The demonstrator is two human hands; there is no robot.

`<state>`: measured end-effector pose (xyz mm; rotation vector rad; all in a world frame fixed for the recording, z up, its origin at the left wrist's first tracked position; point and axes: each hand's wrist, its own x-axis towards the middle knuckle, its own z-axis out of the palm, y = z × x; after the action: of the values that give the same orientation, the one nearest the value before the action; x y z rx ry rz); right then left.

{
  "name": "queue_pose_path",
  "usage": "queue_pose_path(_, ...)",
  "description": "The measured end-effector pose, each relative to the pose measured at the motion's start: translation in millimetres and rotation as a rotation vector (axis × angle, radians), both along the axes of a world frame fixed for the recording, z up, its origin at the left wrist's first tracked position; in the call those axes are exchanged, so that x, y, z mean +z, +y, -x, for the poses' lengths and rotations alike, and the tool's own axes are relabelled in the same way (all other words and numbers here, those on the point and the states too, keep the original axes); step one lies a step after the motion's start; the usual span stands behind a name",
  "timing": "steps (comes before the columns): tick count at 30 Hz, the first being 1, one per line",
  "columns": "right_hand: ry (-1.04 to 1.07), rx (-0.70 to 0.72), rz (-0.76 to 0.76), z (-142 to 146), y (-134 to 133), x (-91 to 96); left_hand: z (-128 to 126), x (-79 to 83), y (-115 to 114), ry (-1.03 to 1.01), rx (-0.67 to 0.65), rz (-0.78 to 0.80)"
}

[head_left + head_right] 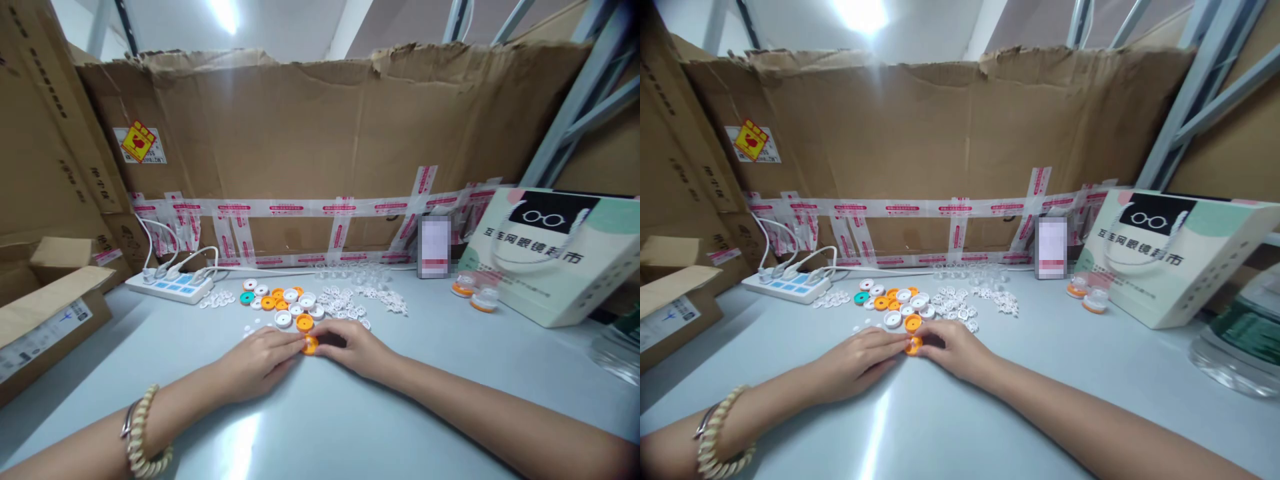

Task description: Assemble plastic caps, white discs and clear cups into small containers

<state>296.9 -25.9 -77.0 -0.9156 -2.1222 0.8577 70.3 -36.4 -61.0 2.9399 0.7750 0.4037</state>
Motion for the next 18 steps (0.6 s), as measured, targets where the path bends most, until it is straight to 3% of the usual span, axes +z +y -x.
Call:
queue_pose_path(8,-0.022,-0.015,-0.116,1.0,7.9,-3.0,-0.5,-5.9,10.9,-0.200,-0.007,0.098)
queue_pose_path(18,-0.014,0.009,-0.174,0.4,10.5,-9.1,-0.7,0.0,8.6,-0.136,-0.020,0.124)
